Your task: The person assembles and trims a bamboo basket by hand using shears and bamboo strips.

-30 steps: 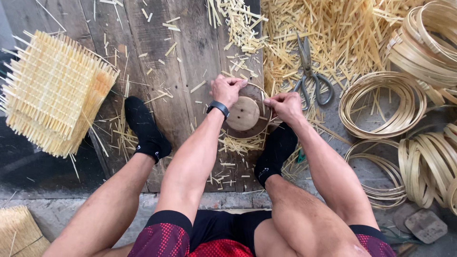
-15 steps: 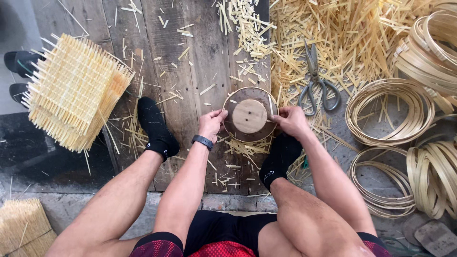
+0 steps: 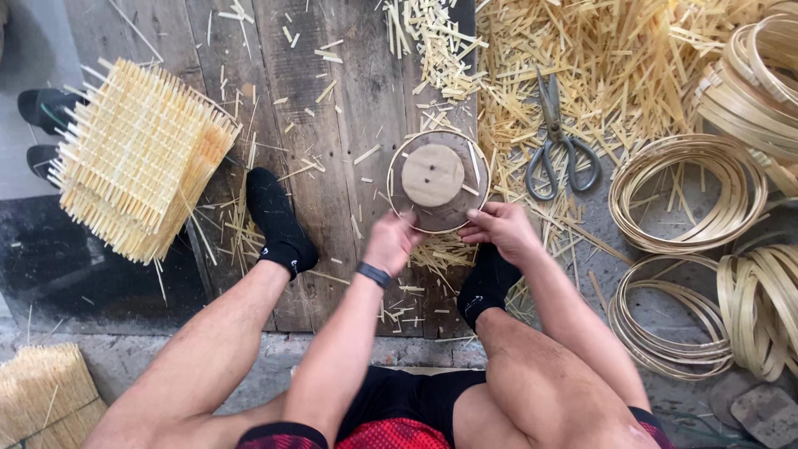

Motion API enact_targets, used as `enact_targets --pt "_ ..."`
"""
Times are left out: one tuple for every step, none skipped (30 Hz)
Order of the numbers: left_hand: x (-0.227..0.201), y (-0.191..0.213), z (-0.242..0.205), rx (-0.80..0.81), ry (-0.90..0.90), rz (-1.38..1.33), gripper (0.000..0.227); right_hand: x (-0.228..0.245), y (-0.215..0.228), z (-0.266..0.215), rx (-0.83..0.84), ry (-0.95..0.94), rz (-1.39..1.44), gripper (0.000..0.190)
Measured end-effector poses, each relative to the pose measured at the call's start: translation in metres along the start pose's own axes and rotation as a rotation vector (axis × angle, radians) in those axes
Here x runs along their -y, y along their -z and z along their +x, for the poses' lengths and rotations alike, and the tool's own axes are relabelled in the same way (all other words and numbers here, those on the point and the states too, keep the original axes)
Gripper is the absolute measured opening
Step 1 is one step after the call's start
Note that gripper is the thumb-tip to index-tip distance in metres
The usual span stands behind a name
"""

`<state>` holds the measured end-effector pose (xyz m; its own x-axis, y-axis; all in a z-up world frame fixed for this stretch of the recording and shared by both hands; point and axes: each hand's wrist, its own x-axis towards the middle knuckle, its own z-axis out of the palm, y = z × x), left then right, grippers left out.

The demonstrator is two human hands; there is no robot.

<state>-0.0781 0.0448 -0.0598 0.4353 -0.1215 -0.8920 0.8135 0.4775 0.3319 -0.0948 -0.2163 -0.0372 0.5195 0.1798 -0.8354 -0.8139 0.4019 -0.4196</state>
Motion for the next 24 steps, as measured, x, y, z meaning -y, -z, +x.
enact_targets --pt "0.013 -0.001 0.001 0.005 0.001 0.003 0.029 -0.007 -0.005 0.005 -0.037 0.042 -0.011 0.021" --pt "0.027 -0.002 0.006 -0.012 -0.043 0.009 0.028 -0.013 -0.007 0.01 -0.075 0.082 -0.027 0.019" --pt "0.036 -0.001 0.013 -0.028 -0.087 0.015 0.028 -0.017 -0.007 0.017 -0.079 0.083 -0.03 0.019" --pt "0.044 0.002 0.02 -0.03 -0.08 0.011 0.028 -0.022 -0.006 0.021 -0.117 0.106 -0.071 0.02" --pt "0.049 0.003 0.028 -0.092 -0.099 0.043 0.026 -0.025 -0.004 0.023 -0.155 0.129 -0.112 0.02" --pt "0.05 0.004 0.034 -0.152 -0.123 0.078 0.023 -0.027 -0.004 0.026 -0.156 0.129 -0.113 0.02" --pt "0.051 0.004 0.033 -0.151 -0.121 0.077 0.023 -0.027 -0.004 0.026 -0.16 0.124 -0.118 0.02" --pt "0.048 0.003 0.03 -0.139 -0.118 0.066 0.021 -0.024 -0.006 0.026 -0.162 0.125 -0.122 0.019" --pt "0.041 0.0 0.025 -0.127 -0.114 0.055 0.019 -0.02 -0.007 0.022 -0.163 0.13 -0.122 0.019" --pt "0.027 -0.004 0.02 -0.121 -0.122 0.053 0.019 -0.014 -0.01 0.017 -0.166 0.118 -0.226 0.027" --pt "0.006 -0.004 0.011 -0.082 -0.163 0.238 0.019 -0.006 -0.013 0.012 -0.168 0.106 -0.33 0.038" --pt "-0.014 -0.006 -0.002 -0.049 -0.204 0.417 0.02 0.002 -0.016 0.004 -0.163 0.112 -0.34 0.038" --pt "-0.039 -0.009 -0.013 -0.05 -0.213 0.408 0.02 0.012 -0.018 -0.005 -0.223 0.314 -0.518 0.061" --pt "-0.066 -0.014 -0.025 -0.048 -0.292 0.899 0.021 0.021 -0.02 -0.015 -0.281 0.516 -0.692 0.089" --pt "-0.084 -0.022 -0.039 -0.049 -0.366 1.393 0.025 0.03 -0.026 -0.021 -0.278 0.519 -0.698 0.089" --pt "-0.09 -0.034 -0.054 -0.051 -0.371 1.389 0.025 0.036 -0.035 -0.025 -0.155 0.513 -0.686 0.103" --pt "-0.088 -0.048 -0.066 0.079 -0.67 1.226 0.035 0.04 -0.044 -0.029 -0.033 0.505 -0.673 0.118" --pt "-0.084 -0.064 -0.075 0.213 -0.958 1.043 0.048 0.043 -0.055 -0.03 -0.028 0.513 -0.677 0.118" --pt "-0.078 -0.077 -0.08 0.21 -0.967 1.041 0.048 0.041 -0.067 -0.031 -0.061 0.405 -0.425 0.103" --pt "-0.069 -0.089 -0.083 0.238 -0.994 0.966 0.05 0.04 -0.074 -0.031 -0.091 0.295 -0.175 0.088" --pt "-0.062 -0.096 -0.084 0.267 -1.019 0.891 0.053 0.039 -0.075 -0.031 -0.087 0.304 -0.178 0.088" --pt "-0.055 -0.101 -0.083 0.262 -1.029 0.886 0.053 0.036 -0.074 -0.03 0.028 0.299 -0.043 0.066" --pt "-0.05 -0.104 -0.08 0.182 -1.119 0.939 0.054 0.034 -0.072 -0.027 0.143 0.291 0.09 0.049" --pt "-0.047 -0.103 -0.078 0.101 -1.202 0.993 0.056 0.031 -0.069 -0.025 0.147 0.291 0.085 0.049"
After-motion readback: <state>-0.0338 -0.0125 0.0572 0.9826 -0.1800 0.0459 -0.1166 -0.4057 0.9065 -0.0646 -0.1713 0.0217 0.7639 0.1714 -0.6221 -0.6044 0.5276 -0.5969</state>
